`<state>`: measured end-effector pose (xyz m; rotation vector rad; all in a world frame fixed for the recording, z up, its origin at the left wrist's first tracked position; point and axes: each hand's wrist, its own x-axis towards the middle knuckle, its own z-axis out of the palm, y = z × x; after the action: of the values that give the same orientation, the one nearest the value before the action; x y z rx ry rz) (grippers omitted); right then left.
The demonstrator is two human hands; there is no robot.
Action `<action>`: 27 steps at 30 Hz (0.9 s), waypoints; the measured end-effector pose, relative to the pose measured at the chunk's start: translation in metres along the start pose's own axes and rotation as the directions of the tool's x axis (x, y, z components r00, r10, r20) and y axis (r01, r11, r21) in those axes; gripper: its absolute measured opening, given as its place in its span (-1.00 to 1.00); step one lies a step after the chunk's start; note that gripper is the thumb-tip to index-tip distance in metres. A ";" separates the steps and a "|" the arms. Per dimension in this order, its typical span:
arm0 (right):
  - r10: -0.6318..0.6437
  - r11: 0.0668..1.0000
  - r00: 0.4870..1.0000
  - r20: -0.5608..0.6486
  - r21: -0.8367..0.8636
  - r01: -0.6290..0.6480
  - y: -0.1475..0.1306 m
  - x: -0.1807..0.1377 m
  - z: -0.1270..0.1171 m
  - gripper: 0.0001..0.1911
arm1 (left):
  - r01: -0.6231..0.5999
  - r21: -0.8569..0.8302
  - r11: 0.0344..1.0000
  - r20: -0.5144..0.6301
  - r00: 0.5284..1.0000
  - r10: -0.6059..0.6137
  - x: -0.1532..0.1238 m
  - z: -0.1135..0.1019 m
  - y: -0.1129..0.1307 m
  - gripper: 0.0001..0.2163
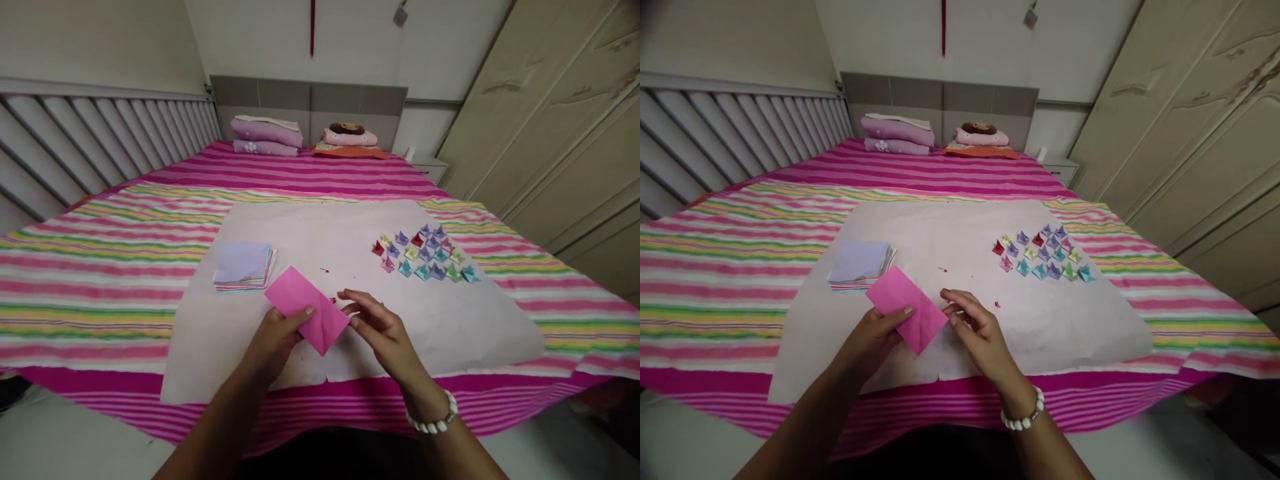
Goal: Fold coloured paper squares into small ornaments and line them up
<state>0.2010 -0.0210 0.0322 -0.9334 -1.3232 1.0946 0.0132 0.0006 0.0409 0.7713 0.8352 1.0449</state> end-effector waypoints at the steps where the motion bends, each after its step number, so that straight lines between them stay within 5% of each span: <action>1: -0.047 0.997 0.998 0.049 -0.059 0.049 -0.001 -0.002 -0.002 -0.62 | -0.003 -0.001 1.000 -0.002 1.000 0.003 0.000 0.000 0.001 -0.66; 5: -0.155 0.958 0.971 0.180 -0.212 0.192 -0.005 -0.006 0.001 -0.59 | -0.004 -0.013 1.000 0.022 1.000 0.005 -0.004 0.003 0.001 -0.62; 12: -0.138 0.962 0.971 0.195 -0.205 0.178 -0.005 -0.004 0.005 -0.84 | 0.003 0.075 0.997 0.083 0.997 -0.009 -0.012 0.006 0.005 -0.64; 21: 0.027 1.000 0.999 -0.025 0.008 -0.027 0.005 0.000 0.015 -0.92 | 0.007 0.107 0.994 0.020 1.000 -0.009 -0.009 -0.003 -0.006 -0.73; 27: 0.218 0.968 0.970 -0.104 0.151 -0.201 0.015 0.000 0.025 -0.80 | -0.066 0.146 0.987 0.126 0.991 0.047 -0.008 -0.002 -0.009 -0.74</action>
<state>0.1748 -0.0187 0.0190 -1.0355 -1.0526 1.2561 0.0134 -0.0095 0.0344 0.9820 0.7969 0.9825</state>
